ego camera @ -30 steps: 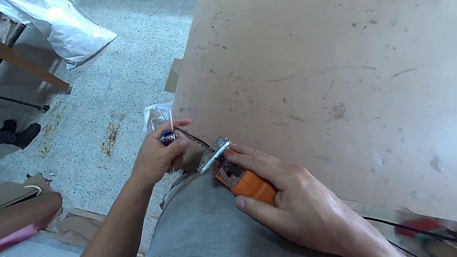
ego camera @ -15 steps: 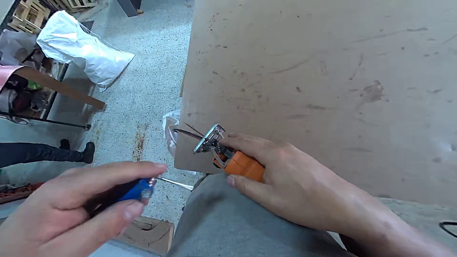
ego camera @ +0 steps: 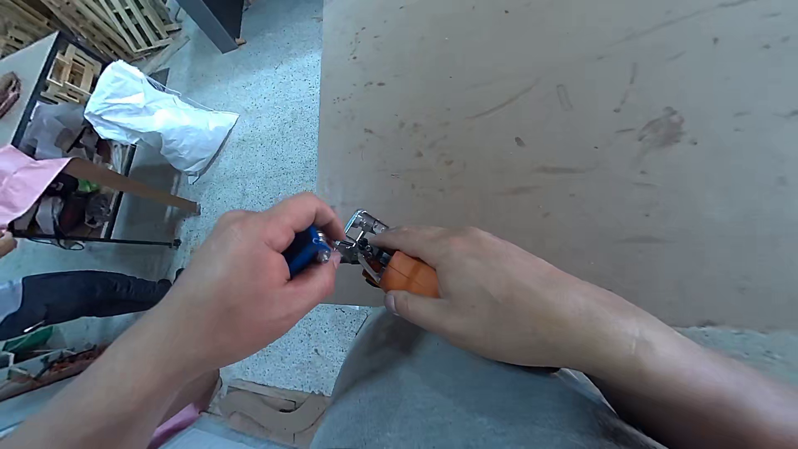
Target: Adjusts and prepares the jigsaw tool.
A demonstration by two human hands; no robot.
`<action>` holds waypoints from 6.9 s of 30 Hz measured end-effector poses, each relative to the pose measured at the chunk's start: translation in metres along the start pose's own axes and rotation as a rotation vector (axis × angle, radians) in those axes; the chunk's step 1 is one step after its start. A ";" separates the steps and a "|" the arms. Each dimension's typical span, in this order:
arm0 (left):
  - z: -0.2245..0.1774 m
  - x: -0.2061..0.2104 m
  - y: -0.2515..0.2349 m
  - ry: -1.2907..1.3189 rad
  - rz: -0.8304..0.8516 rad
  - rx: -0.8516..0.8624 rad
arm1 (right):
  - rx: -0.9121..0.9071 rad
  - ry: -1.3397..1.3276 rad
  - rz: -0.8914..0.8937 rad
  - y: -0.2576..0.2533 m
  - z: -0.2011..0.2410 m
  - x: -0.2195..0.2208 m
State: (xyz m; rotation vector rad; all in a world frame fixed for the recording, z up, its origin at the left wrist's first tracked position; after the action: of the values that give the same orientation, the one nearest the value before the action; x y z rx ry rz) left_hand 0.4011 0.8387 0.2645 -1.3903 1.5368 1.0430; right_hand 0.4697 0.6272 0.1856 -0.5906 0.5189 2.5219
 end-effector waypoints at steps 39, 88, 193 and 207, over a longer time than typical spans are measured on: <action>-0.001 0.051 0.003 -0.142 -0.296 0.147 | 0.022 0.002 0.040 -0.003 0.002 0.002; 0.006 0.038 -0.003 -0.522 0.069 0.247 | 0.008 0.047 0.086 -0.007 0.005 0.013; -0.019 0.010 0.033 -1.057 0.687 0.279 | -0.283 -0.504 0.012 -0.093 -0.053 0.067; 0.018 0.002 0.045 0.629 1.005 -0.864 | -0.296 -0.483 0.016 -0.091 -0.054 0.064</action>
State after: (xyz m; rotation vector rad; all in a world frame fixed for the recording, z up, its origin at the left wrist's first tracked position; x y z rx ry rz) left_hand 0.3570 0.8577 0.2591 -1.5698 2.5393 2.2130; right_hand 0.4852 0.6998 0.0862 -0.0602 -0.0266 2.6474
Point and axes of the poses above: each hand's wrist, its own y-axis away from the middle knuckle, its own x-axis out of the palm, z = x × y, the point moved 2 cm from there along -y, towards the middle knuckle, and after that the axes turned 12 degrees about -y, right-handed, at the moved point
